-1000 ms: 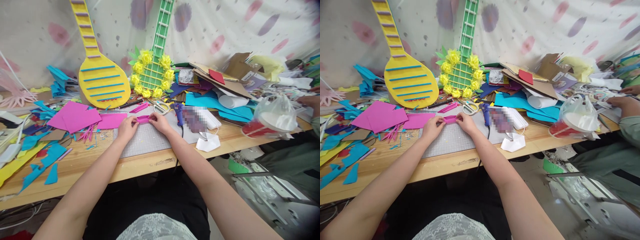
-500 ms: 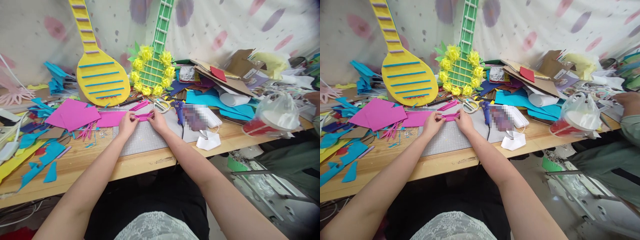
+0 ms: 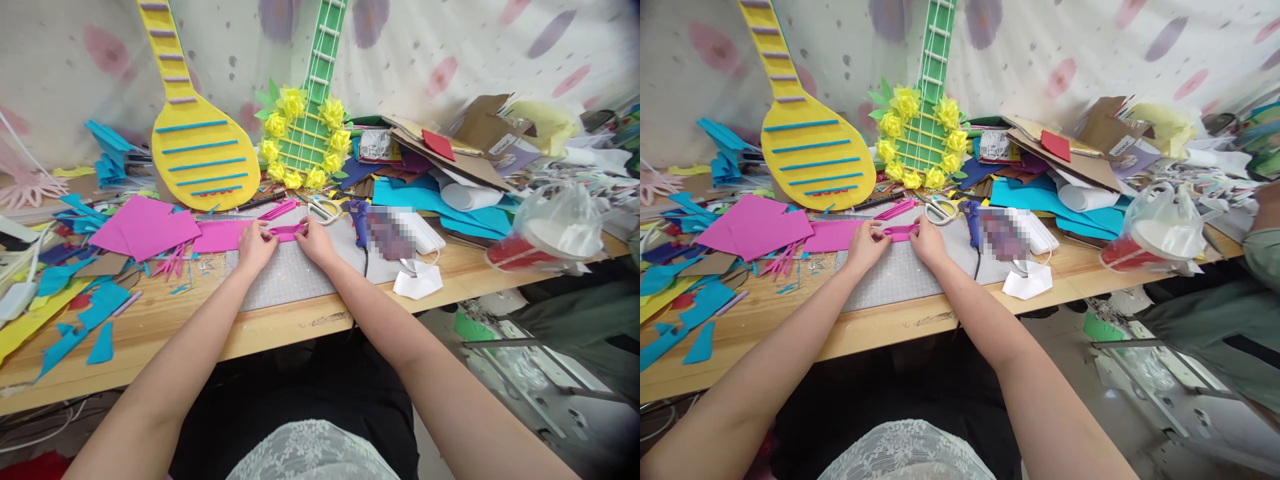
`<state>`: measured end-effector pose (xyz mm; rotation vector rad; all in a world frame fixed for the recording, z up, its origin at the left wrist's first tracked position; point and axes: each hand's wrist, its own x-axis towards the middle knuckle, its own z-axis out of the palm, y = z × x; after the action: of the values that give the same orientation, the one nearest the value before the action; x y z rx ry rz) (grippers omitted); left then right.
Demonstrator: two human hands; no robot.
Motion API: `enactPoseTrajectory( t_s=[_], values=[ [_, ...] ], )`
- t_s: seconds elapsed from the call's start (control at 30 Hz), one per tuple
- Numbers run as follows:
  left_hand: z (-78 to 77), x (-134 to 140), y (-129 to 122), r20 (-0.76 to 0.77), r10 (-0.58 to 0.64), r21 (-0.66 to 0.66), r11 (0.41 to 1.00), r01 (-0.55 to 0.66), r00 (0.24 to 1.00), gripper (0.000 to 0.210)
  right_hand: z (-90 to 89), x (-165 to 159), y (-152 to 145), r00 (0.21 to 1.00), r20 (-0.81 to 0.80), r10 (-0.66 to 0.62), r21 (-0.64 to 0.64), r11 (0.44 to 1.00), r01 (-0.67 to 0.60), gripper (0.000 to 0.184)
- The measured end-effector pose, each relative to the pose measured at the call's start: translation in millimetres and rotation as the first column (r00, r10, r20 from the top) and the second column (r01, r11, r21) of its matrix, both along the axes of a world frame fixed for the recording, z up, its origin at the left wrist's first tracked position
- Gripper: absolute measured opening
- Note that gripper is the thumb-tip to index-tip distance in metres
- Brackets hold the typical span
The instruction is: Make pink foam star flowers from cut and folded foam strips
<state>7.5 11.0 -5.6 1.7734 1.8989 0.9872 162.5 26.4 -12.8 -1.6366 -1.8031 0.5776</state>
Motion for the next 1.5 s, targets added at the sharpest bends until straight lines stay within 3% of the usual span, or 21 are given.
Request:
enactPoseTrajectory(
  t_s=[0.27, 0.53, 0.7, 0.87, 0.97, 1.27, 1.5],
  values=[
    [-9.8, -2.1, 4.2, -0.004, -0.026, 0.045, 0.999, 0.026, 1.000, 0.036, -0.5, -0.8, 0.9, 0.999, 0.049, -0.024, 0.008, 1.000, 0.024, 0.024],
    [-4.8, 1.0, 0.3, -0.061, -0.011, 0.035, 0.999, 0.013, 0.998, 0.036, -0.5, -2.4, 1.2, 0.995, 0.095, -0.033, 0.036, 0.999, 0.029, 0.022],
    [-0.8, 3.5, -3.9, -0.176, -0.023, 0.070, 0.997, 0.036, 0.984, 0.032, 1.4, -3.2, -0.9, 0.993, 0.120, -0.016, 0.050, 0.999, 0.010, 0.017],
    [0.2, 3.2, -4.9, -0.310, -0.090, 0.113, 0.985, 0.131, 0.946, 0.010, 1.4, -4.2, -2.1, 0.980, 0.197, -0.013, 0.080, 0.997, -0.003, 0.014],
    [0.2, 3.2, -4.7, -0.355, -0.113, 0.123, 0.978, 0.166, 0.928, 0.011, 0.4, -5.2, -2.1, 0.968, 0.250, -0.010, 0.095, 0.995, -0.014, 0.014],
    [-0.8, 5.6, -4.4, -0.375, -0.062, 0.095, 0.990, 0.105, 0.925, 0.014, 2.1, -9.2, -6.0, 0.905, 0.425, -0.009, 0.100, 0.994, -0.037, 0.021],
    [-0.9, 10.0, -2.9, -0.393, -0.027, 0.088, 0.994, 0.066, 0.919, 0.018, 3.0, -9.4, -8.4, 0.889, 0.457, -0.002, 0.107, 0.993, -0.053, 0.024]
  ],
)
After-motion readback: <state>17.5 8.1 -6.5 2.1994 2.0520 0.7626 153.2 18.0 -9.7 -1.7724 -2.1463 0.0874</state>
